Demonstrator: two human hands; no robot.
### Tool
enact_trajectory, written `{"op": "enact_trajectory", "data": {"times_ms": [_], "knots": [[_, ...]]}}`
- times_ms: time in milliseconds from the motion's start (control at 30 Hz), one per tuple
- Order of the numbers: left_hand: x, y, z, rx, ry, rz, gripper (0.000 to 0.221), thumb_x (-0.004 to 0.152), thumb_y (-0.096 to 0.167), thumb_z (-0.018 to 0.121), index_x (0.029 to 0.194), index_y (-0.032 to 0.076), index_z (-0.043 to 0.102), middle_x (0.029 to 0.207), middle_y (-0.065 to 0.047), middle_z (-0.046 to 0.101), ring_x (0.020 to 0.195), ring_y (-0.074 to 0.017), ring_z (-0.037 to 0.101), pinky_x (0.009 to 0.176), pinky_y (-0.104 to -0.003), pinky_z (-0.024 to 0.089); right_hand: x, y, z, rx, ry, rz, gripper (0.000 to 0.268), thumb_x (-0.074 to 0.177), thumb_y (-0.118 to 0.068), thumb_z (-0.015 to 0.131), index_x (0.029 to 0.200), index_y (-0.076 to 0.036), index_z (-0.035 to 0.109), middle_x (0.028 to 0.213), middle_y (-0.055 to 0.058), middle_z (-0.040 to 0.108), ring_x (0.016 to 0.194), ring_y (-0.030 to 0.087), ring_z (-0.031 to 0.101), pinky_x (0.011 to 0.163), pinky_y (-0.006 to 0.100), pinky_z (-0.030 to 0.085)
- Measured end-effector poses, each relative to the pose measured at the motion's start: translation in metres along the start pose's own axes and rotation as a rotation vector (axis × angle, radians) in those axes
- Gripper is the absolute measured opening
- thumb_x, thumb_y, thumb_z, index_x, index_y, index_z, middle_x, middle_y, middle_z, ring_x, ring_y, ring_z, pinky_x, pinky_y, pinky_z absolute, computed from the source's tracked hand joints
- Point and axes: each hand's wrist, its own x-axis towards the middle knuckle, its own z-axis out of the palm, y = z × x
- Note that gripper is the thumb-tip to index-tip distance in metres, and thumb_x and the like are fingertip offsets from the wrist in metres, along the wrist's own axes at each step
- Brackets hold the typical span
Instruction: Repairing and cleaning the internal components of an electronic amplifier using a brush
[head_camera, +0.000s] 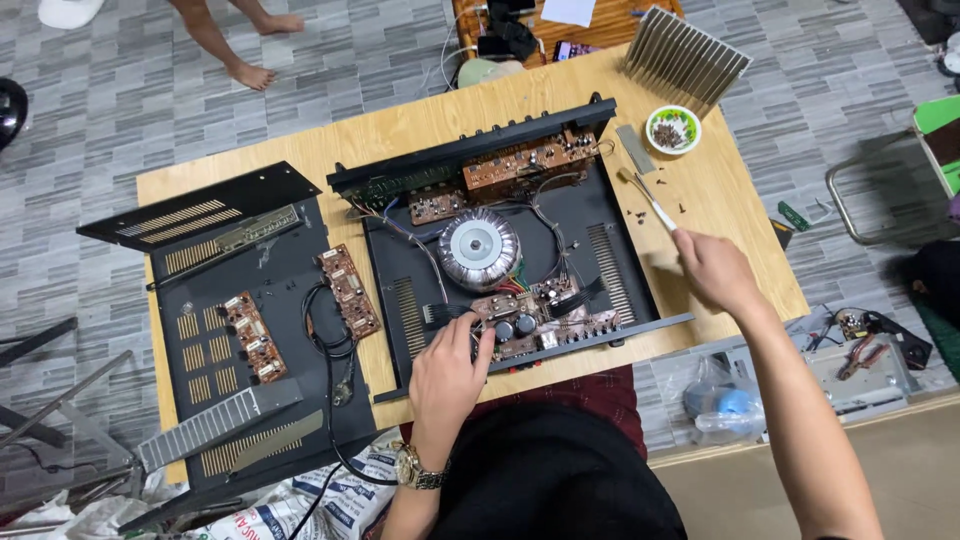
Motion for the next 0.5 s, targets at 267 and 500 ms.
{"op": "enact_trajectory", "data": {"times_ms": [267, 500], "knots": [[0.0, 0.002, -0.001, 0.011, 0.005, -0.007, 0.034, 0.105, 0.041, 0.05, 0.117, 0.013, 0.063, 0.095, -0.005, 0.072, 0.089, -0.025, 0.073, 0.063, -0.039, 0.057, 0.028, -0.007, 0.026, -0.084, -0.006, -0.033, 0.059, 0.114, -0.046, 0.028, 0.096, -0.008, 0.069, 0.095, 0.025, 0.075, 0.102, 0.047, 0.068, 0.085, 0.058, 0.051], [0.0, 0.002, -0.001, 0.026, 0.015, 0.001, 0.034, 0.105, 0.039, 0.05, 0.116, 0.009, 0.063, 0.097, -0.006, 0.073, 0.09, -0.0245, 0.072, 0.061, -0.04, 0.056, 0.093, -0.036, 0.039, -0.215, 0.084, -0.096, 0.059, 0.112, -0.045, 0.026, 0.099, -0.008, 0.07, 0.095, 0.026, 0.073, 0.092, 0.052, 0.067, 0.076, 0.061, 0.052]]}}
